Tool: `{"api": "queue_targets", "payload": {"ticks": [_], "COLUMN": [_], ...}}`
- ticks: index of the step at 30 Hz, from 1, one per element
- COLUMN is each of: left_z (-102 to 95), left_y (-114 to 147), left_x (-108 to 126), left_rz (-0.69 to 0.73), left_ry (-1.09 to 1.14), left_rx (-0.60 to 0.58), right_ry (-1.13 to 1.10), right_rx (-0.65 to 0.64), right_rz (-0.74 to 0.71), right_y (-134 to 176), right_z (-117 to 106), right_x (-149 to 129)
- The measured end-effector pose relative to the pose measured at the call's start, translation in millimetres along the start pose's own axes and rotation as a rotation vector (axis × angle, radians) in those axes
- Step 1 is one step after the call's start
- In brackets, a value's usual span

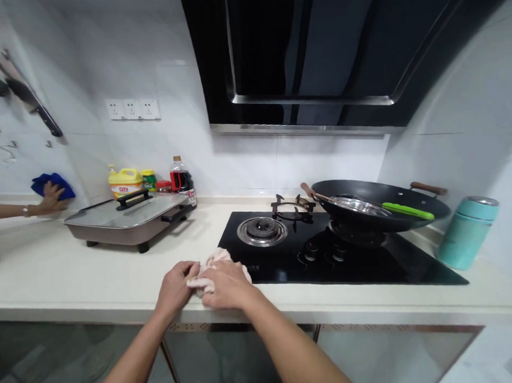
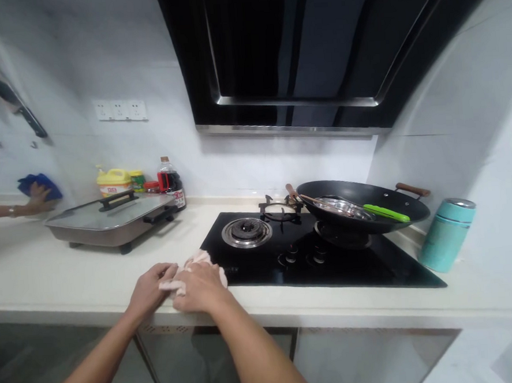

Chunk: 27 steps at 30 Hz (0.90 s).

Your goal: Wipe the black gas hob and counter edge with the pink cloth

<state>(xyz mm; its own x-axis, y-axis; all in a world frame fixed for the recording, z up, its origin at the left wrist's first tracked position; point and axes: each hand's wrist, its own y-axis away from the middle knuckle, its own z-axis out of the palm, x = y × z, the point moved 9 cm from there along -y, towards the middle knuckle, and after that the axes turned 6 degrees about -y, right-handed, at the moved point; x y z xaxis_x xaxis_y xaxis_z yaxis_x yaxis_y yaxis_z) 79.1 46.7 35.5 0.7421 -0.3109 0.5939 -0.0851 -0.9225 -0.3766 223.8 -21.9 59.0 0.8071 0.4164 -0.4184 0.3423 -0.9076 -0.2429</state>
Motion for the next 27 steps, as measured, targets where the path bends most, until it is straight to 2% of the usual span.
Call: {"api": "queue_targets", "payload": {"ticks": [2,4,7,10,14,18,22,25,27], "left_z": [-1.5,-4.9,-10.4,-11.8,-9.0,-5.3,2.7,12.6,19.6], "left_y": [-1,-1,1,3,4,3,1,1,2], "left_x": [-2,0,5,10,13,15,18,25,31], "left_rz": [-0.021,-0.029,-0.027,-0.021,0.003,0.039,0.11,0.23,0.304], "left_ry": [-0.002,-0.025,-0.062,-0.081,-0.099,-0.132,-0.207,-0.344,-0.438], "left_rx": [-0.006,0.003,0.028,0.032,0.021,0.006,-0.023,-0.033,-0.035], "right_ry": [-0.036,-0.055,-0.02,0.013,0.064,0.139,0.199,0.269,0.292], "right_rx": [-0.009,-0.002,0.062,0.155,0.248,0.36,0.461,0.545,0.573], "right_rz": [-0.033,-0.005,0.087,0.21,0.338,0.497,0.889,1.093,1.136], "right_y": [9,21,44,80,155,254,362,415,426], "right_z": [4,1,-15,-37,-70,-116,-171,-208,-220], "right_x": [-2,7,31,61,122,206,287,306,302]}}
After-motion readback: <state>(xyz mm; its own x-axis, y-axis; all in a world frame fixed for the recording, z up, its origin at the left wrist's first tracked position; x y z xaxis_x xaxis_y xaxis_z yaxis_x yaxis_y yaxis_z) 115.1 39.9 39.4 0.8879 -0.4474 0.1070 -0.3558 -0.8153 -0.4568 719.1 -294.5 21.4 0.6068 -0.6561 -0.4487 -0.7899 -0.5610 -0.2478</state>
